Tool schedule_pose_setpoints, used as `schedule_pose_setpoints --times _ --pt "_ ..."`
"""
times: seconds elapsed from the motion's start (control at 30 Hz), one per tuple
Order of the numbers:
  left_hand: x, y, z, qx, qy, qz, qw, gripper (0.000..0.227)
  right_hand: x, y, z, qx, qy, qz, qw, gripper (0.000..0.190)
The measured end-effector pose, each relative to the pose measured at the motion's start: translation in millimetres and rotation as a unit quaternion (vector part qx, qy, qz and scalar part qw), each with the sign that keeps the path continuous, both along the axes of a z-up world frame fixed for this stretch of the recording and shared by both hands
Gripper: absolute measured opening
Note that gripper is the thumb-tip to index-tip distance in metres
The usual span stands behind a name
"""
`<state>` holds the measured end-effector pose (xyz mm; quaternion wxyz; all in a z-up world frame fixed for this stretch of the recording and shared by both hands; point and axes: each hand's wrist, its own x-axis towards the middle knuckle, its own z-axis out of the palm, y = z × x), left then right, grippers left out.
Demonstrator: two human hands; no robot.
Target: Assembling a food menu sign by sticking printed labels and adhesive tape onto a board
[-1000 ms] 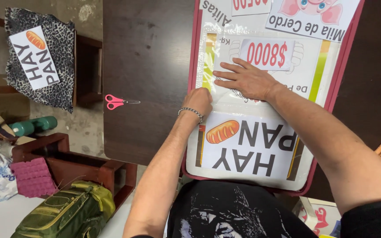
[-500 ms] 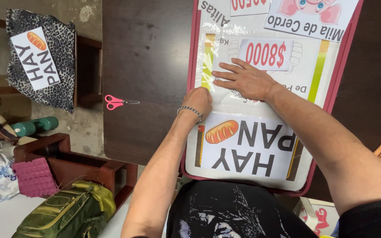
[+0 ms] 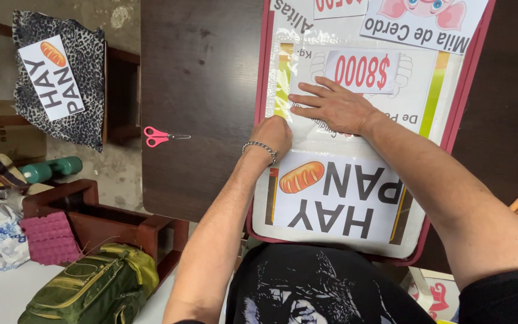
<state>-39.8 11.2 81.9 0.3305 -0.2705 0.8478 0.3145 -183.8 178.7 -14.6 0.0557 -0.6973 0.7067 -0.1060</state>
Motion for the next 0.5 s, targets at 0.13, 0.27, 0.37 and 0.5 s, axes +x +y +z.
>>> schedule_pose_setpoints --times 0.13,0.27,0.37,0.5 --pt "-1.8 0.3 -2.4 0.009 -0.006 0.005 1.000 0.038 0.9 0.3 0.7 0.000 0.009 -0.003 1.000 0.051" --pt "-4.1 -0.1 4.0 0.020 -0.006 0.009 1.000 0.039 0.6 0.6 3.2 0.002 0.014 -0.002 1.000 0.052" --pt "-2.6 -1.1 15.8 0.036 -0.007 0.013 0.999 0.039 1.3 0.6 4.2 0.003 0.015 -0.004 1.000 0.051" --pt "-3.0 -0.5 23.2 0.039 -0.006 0.018 0.999 0.040 1.9 0.2 2.8 0.000 0.025 -0.001 1.000 0.052"
